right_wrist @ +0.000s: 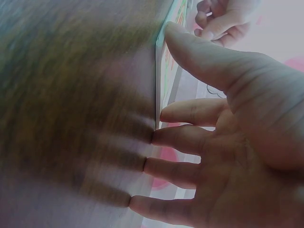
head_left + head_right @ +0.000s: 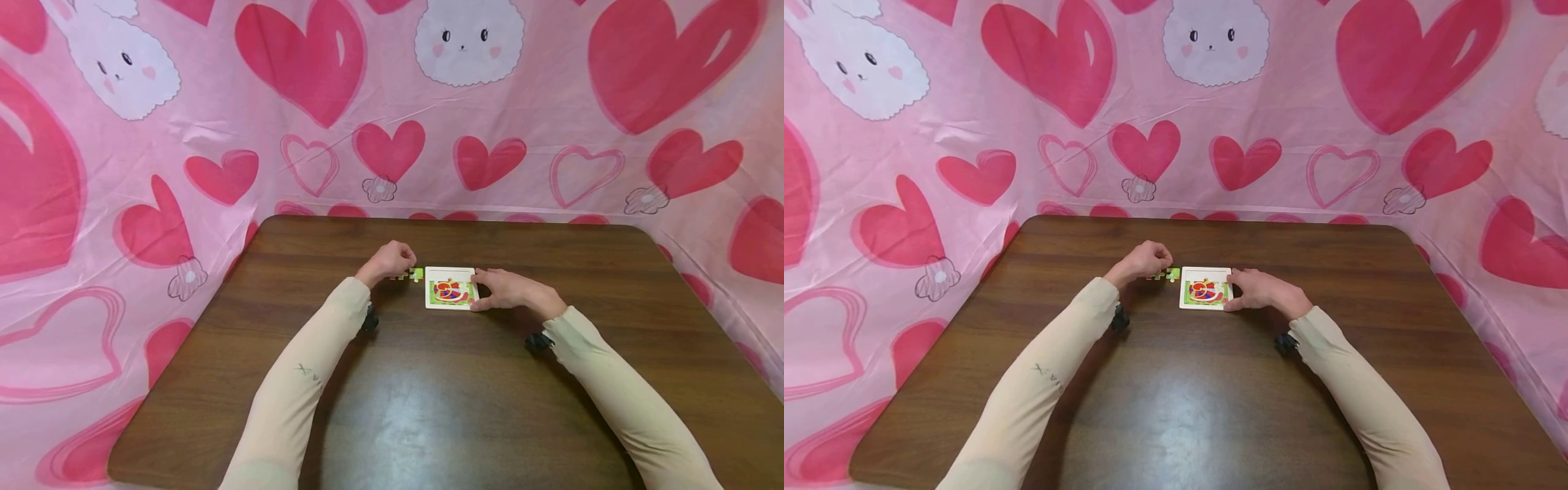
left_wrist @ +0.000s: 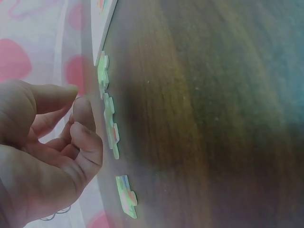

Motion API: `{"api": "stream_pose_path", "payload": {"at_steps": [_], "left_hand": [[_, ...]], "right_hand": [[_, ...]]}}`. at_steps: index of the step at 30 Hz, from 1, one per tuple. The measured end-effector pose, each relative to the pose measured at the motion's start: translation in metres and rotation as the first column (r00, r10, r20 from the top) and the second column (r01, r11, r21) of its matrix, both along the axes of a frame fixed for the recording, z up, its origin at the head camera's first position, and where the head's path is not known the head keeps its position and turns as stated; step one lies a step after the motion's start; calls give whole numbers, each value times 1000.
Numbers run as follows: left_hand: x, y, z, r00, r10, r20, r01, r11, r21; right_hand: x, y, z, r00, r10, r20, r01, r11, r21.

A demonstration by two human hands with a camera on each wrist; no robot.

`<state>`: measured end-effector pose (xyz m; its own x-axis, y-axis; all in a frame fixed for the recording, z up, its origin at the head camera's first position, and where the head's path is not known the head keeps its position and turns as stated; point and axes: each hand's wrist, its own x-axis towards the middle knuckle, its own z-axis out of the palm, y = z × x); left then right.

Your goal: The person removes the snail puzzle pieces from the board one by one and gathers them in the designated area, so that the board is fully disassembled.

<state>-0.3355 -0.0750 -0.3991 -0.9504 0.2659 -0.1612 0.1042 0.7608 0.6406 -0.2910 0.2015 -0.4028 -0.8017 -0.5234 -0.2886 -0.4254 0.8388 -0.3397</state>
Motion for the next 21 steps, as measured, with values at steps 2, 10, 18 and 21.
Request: {"api": "stream_pose_path", "payload": {"at_steps": [2,10,18,21], "left_hand": [[2,-1,1,1000,-5,-10,5,1000,0],[11,-2,4,999,-42,7,42,999,18],[22,4,5,995,-97,-26,97,995,17],[24,8,4,994,-108,-31,108,994,19]], "right_hand": [[0,0,0,1000,-2,2,2,1000,1],[1,-2,0,1000,17,-9,-17,1000,-4],[1,0,-1,1000,6,-7,-6,1000,-2],[1,1,-1,1000,8,-6,-8,1000,-9]]}}
